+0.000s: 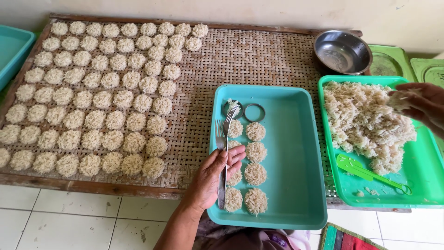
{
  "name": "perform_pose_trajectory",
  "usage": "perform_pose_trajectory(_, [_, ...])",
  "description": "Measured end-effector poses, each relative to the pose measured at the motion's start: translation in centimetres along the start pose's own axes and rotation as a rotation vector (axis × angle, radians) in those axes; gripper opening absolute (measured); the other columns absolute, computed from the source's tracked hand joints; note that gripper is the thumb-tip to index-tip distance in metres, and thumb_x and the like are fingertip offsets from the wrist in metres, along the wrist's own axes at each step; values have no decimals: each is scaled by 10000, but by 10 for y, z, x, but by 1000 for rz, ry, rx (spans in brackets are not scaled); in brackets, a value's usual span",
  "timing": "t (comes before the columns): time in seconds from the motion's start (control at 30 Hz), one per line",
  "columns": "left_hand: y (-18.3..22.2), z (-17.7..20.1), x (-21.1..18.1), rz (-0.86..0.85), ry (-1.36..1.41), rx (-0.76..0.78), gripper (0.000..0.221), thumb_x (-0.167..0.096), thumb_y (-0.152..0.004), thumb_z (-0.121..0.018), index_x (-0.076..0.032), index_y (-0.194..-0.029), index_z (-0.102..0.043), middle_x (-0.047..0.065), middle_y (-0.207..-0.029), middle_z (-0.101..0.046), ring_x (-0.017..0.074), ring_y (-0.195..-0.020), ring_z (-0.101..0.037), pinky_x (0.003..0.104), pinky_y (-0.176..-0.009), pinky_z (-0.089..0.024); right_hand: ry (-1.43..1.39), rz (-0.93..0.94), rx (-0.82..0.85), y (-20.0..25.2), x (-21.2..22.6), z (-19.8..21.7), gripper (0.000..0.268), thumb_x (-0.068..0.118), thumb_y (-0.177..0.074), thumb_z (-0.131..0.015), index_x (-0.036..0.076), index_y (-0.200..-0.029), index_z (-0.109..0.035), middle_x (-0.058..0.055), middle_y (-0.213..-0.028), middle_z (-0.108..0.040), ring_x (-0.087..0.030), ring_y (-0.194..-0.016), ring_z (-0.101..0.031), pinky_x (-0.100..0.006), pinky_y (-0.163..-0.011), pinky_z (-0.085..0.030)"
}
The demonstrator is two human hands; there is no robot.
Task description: Form small circular cakes from noodles using a mold and a fork
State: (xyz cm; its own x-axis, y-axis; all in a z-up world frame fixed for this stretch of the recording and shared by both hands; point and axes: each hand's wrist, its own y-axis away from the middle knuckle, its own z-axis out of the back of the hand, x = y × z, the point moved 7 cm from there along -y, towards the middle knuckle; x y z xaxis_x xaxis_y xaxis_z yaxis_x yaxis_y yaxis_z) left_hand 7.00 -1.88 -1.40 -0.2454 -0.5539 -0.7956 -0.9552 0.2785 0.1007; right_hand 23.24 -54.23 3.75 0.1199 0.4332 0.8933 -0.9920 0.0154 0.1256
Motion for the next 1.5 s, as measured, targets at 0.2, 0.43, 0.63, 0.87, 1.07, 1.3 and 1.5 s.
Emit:
perform_pose_trajectory(0.2, [0,9,-5,-40,56,-7,532,-347,-1002,-530,94,-1297,-555,292,-1442,-567,367,-1335,-573,424,-1103,-482,-203,-4,350,-7,84,-152,557,44,-877,-548,-12,-1429,-509,-251,-1361,-594,-373,-1251,-597,-484,-1101,-497])
perform_pose_trajectory(0.43, [3,26,-7,-51,81,-28,542,-362,-1008,-529,64,-1343,-541,276,-1444,-564,397,-1379,-535,530,-1201,-376,120,169,565,-27,103,-293,537,28,-909,-601,79,-1442,-554,-173,-1289,-682,-285,-1097,-688,-394,-974,-591])
perform_pose_trajectory(0.63, [0,34,-1,-63,101,-12,341,-373,-1012,-544,-62,-873,-545,306,-1464,-529,464,-1397,-503,572,-1192,-363,668,714,237,-24,113,-332,397,-71,-879,-641,112,-1216,-748,-126,-1173,-713,-293,-896,-729,-380,-793,-609])
perform_pose_trajectory(0.87, [-1,35,1,-79,97,3,331,-360,-1019,-531,-60,-881,-541,306,-1462,-534,462,-1398,-505,571,-1195,-366,946,532,209,-18,123,-333,310,189,-922,-703,182,-1229,-663,-44,-1044,-755,-248,-671,-725,-408,-627,-601])
perform_pose_trajectory(1.07, [-3,35,3,-79,79,2,336,-357,-1033,-501,-54,-891,-530,299,-1470,-529,451,-1405,-501,556,-1192,-371,789,564,258,-25,116,-327,202,113,-959,-648,146,-1096,-793,-52,-1076,-745,-251,-822,-723,-391,-777,-584])
perform_pose_trajectory(1.3, [-3,32,2,-86,77,-2,353,-371,-1019,-517,-53,-868,-536,297,-1454,-545,451,-1401,-507,541,-1189,-396,429,331,262,-38,96,-313,414,-103,-841,-629,137,-1164,-727,-53,-1205,-690,-183,-1150,-703,-345,-882,-592])
perform_pose_trajectory(1.5, [-4,29,5,-97,74,10,330,-346,-1028,-515,-55,-875,-543,289,-1451,-545,453,-1391,-518,562,-1180,-402,-361,134,441,-52,68,-316,308,-162,-875,-584,111,-1018,-585,-90,-1485,-510,-269,-1424,-515,-397,-1200,-449])
